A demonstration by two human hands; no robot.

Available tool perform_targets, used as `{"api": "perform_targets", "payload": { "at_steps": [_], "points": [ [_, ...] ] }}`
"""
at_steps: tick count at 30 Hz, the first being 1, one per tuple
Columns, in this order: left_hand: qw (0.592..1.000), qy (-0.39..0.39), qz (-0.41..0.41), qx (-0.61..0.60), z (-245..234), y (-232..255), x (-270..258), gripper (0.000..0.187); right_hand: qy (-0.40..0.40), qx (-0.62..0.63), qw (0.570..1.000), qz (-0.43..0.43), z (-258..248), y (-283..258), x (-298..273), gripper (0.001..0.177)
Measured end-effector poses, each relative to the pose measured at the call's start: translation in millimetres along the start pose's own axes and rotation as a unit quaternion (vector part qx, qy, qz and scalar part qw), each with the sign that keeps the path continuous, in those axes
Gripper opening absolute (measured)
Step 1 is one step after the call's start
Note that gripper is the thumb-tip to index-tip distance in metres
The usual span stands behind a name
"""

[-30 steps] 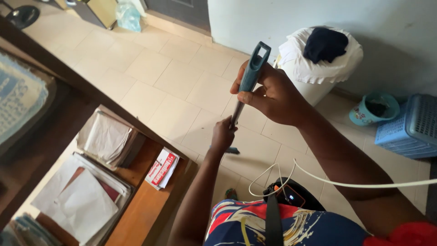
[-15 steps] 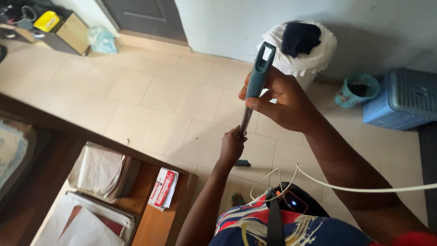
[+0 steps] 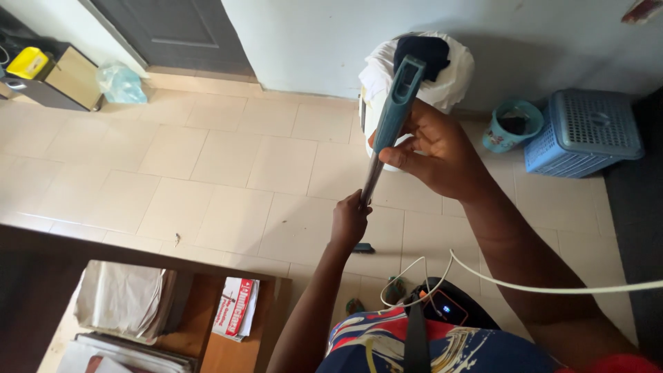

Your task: Cleaning a room by picking up papers and organizing items near a bookshelf.

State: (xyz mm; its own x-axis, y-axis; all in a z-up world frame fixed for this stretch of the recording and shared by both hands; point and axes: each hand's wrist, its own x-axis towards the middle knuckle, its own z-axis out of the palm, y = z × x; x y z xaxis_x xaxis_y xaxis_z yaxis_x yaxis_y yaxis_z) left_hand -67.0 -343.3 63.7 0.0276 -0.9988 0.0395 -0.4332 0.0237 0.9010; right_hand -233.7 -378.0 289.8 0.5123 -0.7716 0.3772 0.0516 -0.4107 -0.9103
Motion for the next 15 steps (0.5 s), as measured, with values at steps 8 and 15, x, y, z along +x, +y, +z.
{"api": "perform_targets", "payload": {
  "at_steps": [8, 15],
  "points": [
    [1.0, -0.001, 0.004, 0.019, 23, -2, 30, 0.015, 0.028, -0.007, 0.999, -0.023, -51, 6, -16, 0.022],
    [0.999, 0.002, -0.003, 0.034, 43, 12, 56, 0.016, 0.157, 0.029, 0.987, -0.02, -117, 1, -53, 0.027]
  ]
}}
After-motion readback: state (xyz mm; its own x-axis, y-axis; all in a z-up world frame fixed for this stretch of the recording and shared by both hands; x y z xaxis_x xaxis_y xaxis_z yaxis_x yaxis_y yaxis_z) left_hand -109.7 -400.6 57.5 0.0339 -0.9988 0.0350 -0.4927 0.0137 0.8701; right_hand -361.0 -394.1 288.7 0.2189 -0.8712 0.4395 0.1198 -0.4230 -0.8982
